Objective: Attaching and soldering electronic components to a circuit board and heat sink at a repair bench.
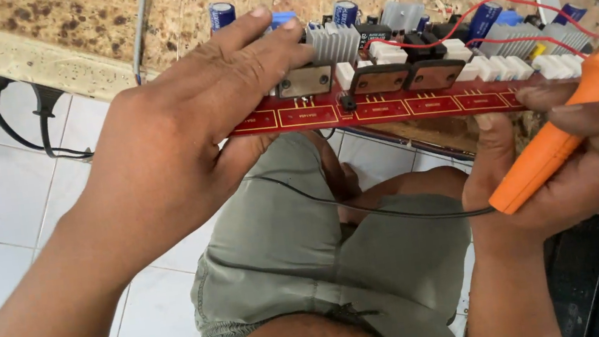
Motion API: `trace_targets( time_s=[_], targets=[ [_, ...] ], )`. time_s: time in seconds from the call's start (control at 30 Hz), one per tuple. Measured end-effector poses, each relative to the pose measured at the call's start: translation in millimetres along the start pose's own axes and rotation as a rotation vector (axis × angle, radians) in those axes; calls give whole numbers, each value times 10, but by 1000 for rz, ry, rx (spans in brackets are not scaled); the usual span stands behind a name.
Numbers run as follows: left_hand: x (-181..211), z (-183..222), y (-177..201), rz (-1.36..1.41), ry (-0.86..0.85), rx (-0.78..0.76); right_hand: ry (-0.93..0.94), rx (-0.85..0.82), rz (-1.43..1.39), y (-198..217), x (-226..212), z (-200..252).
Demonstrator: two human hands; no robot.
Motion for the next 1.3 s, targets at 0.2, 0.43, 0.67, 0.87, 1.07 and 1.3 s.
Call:
trace_targets(
  time_s=[0.2, 0.43, 0.67, 0.87, 1.07, 1.3],
  targets=[
    [-6, 19, 1, 46, -14, 45, -6, 11, -42, -11, -16, -5],
    [-9, -12, 40, 87, 20, 32, -54, 44, -41, -26, -13, 23],
    [20, -3, 58, 285, 13, 21, -38, 131, -6, -25, 24, 131],
    [-5, 39, 39, 370, 6, 10, -78, 139, -31, -106, 48, 338],
    [-29, 78, -12, 313, -37, -25, -70, 168, -22, -131, 35, 419],
    [-29, 119, -142, 237, -69, -33, -65, 159, -45, -225, 189, 629]
  ],
)
Point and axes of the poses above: each hand's wrist, its own z-axis away from the middle knuckle, its own y-axis out of the back of the hand, x = y × z, the point moved 7 cm from there along -z, towards the middle knuckle, and after that the axes turned 7 degrees about y, right-handed, at the moved point
